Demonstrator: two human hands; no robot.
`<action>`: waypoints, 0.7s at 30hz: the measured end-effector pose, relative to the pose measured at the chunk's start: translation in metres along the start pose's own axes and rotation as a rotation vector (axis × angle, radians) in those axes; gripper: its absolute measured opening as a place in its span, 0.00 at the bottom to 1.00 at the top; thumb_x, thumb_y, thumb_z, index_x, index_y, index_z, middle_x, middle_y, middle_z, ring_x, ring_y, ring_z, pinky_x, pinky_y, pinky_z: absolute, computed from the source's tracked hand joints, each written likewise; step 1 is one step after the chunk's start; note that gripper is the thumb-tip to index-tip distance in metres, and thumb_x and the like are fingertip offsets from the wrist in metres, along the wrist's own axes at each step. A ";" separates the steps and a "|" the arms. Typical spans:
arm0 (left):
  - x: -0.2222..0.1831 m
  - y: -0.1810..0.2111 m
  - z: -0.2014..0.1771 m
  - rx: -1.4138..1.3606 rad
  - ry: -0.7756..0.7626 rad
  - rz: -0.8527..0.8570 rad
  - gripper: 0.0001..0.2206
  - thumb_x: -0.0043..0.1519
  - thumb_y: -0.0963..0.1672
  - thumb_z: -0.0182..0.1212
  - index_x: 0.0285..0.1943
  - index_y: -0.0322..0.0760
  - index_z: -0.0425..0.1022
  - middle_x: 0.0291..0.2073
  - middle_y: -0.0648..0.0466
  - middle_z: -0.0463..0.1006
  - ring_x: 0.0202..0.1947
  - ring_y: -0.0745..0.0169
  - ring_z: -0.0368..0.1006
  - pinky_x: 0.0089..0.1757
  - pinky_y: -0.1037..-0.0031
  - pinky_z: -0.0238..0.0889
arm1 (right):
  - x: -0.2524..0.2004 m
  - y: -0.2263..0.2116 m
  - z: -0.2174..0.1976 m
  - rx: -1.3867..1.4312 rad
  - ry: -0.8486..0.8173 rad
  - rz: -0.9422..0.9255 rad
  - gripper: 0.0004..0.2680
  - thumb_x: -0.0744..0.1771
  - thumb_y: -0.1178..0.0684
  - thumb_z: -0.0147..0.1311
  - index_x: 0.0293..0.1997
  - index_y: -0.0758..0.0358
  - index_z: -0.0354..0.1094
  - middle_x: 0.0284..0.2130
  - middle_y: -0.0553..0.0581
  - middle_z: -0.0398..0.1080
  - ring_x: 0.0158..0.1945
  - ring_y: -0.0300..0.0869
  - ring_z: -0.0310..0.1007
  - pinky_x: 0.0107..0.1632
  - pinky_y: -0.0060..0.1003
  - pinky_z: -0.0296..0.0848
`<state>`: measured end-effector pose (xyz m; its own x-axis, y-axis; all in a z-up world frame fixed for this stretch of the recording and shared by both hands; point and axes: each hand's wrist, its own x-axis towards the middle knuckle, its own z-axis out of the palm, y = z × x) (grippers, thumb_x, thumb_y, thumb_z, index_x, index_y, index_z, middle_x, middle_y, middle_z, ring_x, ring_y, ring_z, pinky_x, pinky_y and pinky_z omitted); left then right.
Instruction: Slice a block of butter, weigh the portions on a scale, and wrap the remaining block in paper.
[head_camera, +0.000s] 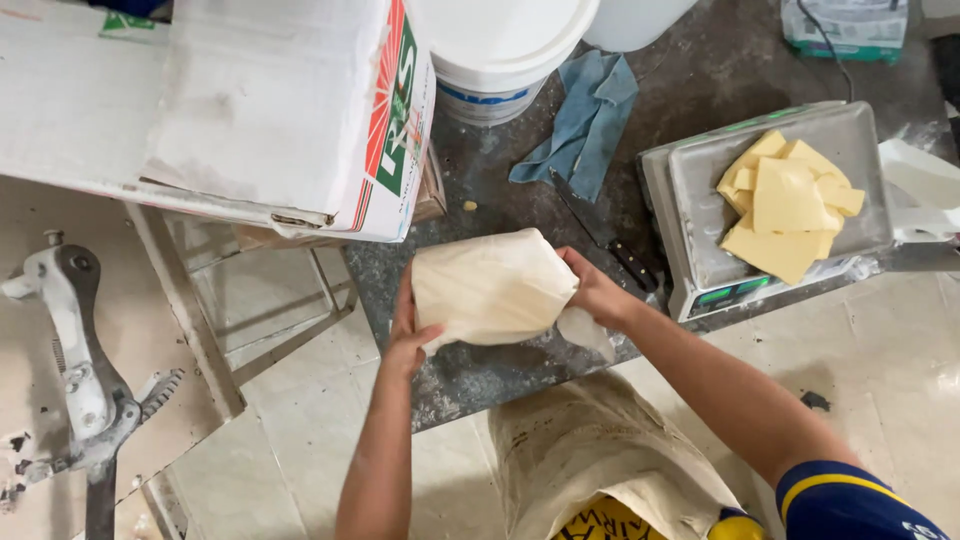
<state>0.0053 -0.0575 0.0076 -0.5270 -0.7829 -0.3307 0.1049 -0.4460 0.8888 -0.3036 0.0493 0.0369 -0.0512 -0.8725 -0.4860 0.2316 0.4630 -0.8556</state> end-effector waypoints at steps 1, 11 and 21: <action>-0.009 0.022 0.017 -0.276 0.043 0.077 0.58 0.40 0.44 0.79 0.83 0.47 0.45 0.78 0.48 0.51 0.73 0.49 0.54 0.66 0.60 0.53 | -0.009 -0.013 0.007 0.124 -0.007 0.003 0.25 0.55 0.59 0.71 0.55 0.60 0.65 0.35 0.59 0.76 0.37 0.46 0.79 0.39 0.41 0.77; -0.085 0.056 0.102 -0.747 0.470 -0.486 0.45 0.56 0.66 0.50 0.77 0.40 0.59 0.69 0.40 0.67 0.64 0.39 0.68 0.62 0.52 0.63 | -0.055 -0.088 0.025 0.410 -0.226 -0.082 0.26 0.54 0.63 0.66 0.58 0.67 0.65 0.39 0.64 0.79 0.38 0.50 0.83 0.42 0.44 0.80; -0.150 -0.016 0.128 -1.011 0.468 -0.258 0.36 0.45 0.46 0.57 0.69 0.37 0.69 0.61 0.33 0.73 0.57 0.24 0.70 0.61 0.31 0.54 | -0.083 -0.090 0.034 0.212 -0.332 -0.205 0.25 0.60 0.56 0.67 0.65 0.63 0.66 0.51 0.60 0.77 0.51 0.43 0.77 0.50 0.41 0.77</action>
<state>-0.0251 0.1228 0.0836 -0.2882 -0.6075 -0.7402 0.7815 -0.5959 0.1849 -0.2871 0.0750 0.1607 0.1901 -0.9619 -0.1967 0.4454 0.2630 -0.8558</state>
